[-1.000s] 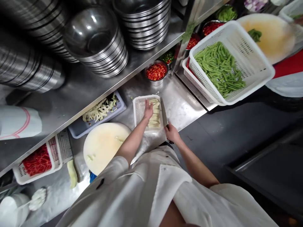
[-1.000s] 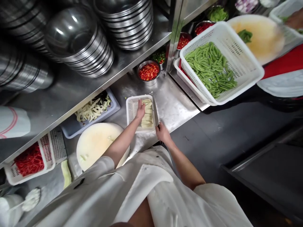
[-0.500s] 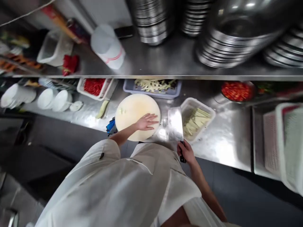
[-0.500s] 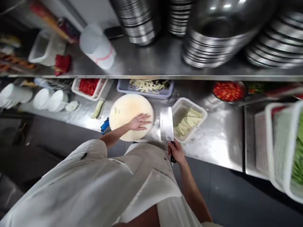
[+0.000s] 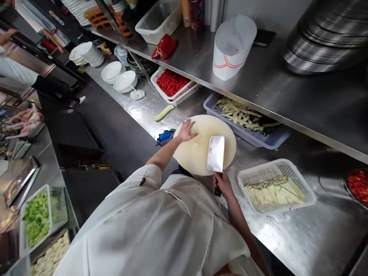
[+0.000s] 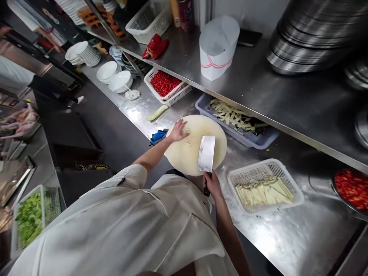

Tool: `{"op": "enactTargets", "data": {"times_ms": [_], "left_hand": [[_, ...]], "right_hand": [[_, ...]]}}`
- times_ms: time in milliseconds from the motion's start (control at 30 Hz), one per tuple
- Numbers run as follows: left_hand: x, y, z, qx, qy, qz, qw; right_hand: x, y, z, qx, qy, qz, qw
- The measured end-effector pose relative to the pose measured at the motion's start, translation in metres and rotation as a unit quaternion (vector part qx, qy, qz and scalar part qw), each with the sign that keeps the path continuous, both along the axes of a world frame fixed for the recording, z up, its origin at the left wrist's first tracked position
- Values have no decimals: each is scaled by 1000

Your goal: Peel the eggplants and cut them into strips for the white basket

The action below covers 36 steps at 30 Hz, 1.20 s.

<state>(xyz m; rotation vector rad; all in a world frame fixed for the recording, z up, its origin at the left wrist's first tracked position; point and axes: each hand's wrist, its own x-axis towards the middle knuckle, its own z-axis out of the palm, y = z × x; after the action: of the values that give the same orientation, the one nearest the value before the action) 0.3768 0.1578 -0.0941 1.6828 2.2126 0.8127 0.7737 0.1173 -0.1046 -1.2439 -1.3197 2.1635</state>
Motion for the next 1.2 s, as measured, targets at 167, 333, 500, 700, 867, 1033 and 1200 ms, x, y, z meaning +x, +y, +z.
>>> {"op": "enactTargets", "data": {"times_ms": [167, 333, 500, 700, 867, 1033, 1200], "left_hand": [[70, -14, -12, 48, -106, 12, 993], [141, -49, -8, 78, -165, 196, 964], [141, 44, 35, 177, -146, 96, 969], [100, 248, 80, 214, -288, 143, 922], [40, 209, 63, 191, -263, 66, 943], [-99, 81, 40, 12, -75, 224, 972], [-220, -28, 17, -96, -31, 362, 927]], "right_hand": [[-80, 0, 6, 35, -2, 50, 998], [-90, -16, 21, 74, -6, 126, 989], [-34, -3, 60, 114, 5, 62, 992], [48, -23, 103, 145, -47, -113, 982], [55, -76, 87, 159, -99, -134, 973], [6, -108, 55, 164, -224, -67, 958], [-21, -113, 42, 175, -318, -77, 928]]}}
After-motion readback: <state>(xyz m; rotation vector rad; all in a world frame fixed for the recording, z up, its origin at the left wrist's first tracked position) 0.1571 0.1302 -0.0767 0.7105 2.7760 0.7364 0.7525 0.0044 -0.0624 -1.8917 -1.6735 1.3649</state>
